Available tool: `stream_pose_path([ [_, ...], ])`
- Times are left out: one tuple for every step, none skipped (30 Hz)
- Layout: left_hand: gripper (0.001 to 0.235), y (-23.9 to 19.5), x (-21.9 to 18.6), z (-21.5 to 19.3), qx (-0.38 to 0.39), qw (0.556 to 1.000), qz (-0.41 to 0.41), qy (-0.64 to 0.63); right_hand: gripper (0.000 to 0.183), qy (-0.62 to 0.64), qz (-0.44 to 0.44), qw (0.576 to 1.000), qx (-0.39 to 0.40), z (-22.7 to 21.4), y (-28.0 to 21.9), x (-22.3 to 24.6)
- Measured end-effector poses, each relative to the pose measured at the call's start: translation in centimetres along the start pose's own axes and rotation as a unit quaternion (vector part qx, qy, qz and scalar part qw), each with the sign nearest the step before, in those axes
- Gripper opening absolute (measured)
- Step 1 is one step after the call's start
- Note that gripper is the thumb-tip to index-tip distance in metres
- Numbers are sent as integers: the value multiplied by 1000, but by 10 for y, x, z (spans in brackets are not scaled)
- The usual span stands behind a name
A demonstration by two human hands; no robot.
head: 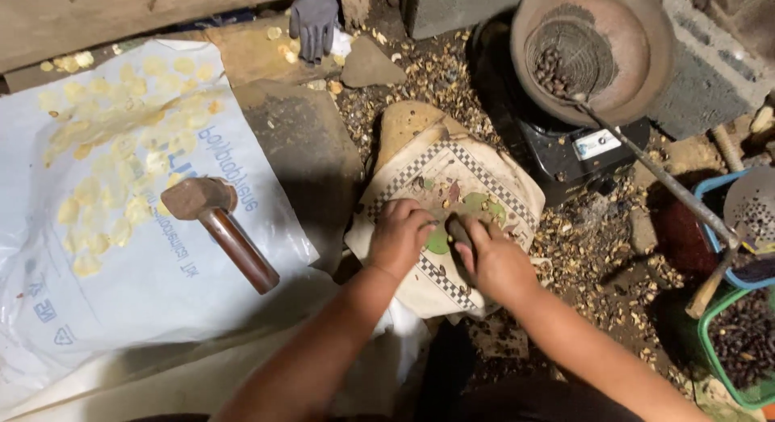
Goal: The person stirs dark beans in a metal strainer over a hot electric stove. They then use a hammer to crush light-colored items on a white plastic sheet and a stone pestle to grind items on a patterned cloth, repeating these actions throughout the video.
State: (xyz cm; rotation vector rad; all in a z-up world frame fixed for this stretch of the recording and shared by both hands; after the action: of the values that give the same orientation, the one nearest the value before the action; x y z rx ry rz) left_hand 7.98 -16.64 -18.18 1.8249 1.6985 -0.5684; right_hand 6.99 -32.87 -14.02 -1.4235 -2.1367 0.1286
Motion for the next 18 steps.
stream_pose_path([
  [17,4,3,3,7,999,-32,-5,54,-49,-16,999,5,-1,-3,7],
  [17,6,-3,2,2,999,-32,-5,54,-52,-20,998,3,-10,1,8],
  [21,9,-5,4,1,999,-46,18,53,-25,-4,1000,4,-17,4,5],
  [25,2,-8,7,9,997,-66,39,54,5,15,1000,14,-17,0,4],
  [25,-2,-9,-1,12,997,-72,39,54,6,14,1000,21,-14,2,7],
  [34,0,-12,-8,20,997,-54,56,54,35,-6,999,-23,-22,7,13],
  [44,2,-17,-15,29,996,-35,74,54,63,-26,995,-68,-31,12,18],
  [44,0,-11,-18,27,996,-35,74,54,62,-27,995,-68,-26,13,21],
  [37,-4,-9,-24,5,997,-23,70,50,0,-61,997,-37,-18,16,30],
  [31,-5,-6,-31,-17,998,-9,67,47,-61,-93,994,-6,-9,19,38],
  [31,-7,-2,-25,-18,998,-8,67,47,-62,-93,994,-8,-10,19,33],
  [26,-8,2,-21,-25,998,8,63,48,-17,-76,997,-29,-13,21,25],
  [23,-10,7,-17,-31,997,23,59,50,27,-58,997,-49,-15,24,17],
  [23,-9,8,-16,-28,998,20,60,50,29,-57,997,-46,-13,25,15],
  [23,-8,7,-16,-32,997,32,56,49,64,-17,997,-29,-8,25,5],
  [22,-8,4,-15,-35,997,45,51,49,98,27,995,-12,-3,23,-6],
  [22,-13,5,-11,-31,997,43,49,49,98,30,995,-8,1,20,-7],
  [21,-10,9,-11,-44,998,27,32,50,85,15,996,-12,0,23,-6],
])
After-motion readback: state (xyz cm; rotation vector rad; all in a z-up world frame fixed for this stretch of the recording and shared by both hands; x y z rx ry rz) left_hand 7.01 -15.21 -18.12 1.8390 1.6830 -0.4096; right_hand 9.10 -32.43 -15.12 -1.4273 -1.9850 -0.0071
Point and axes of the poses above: each hand's wrist, its own y-axis towards the middle knuckle, its own z-axis out of the palm, x = y × z, the point moved 9 cm from there along y, towards the middle knuckle, and after that the axes turned 13 degrees about -z, right-handed, at the moved point
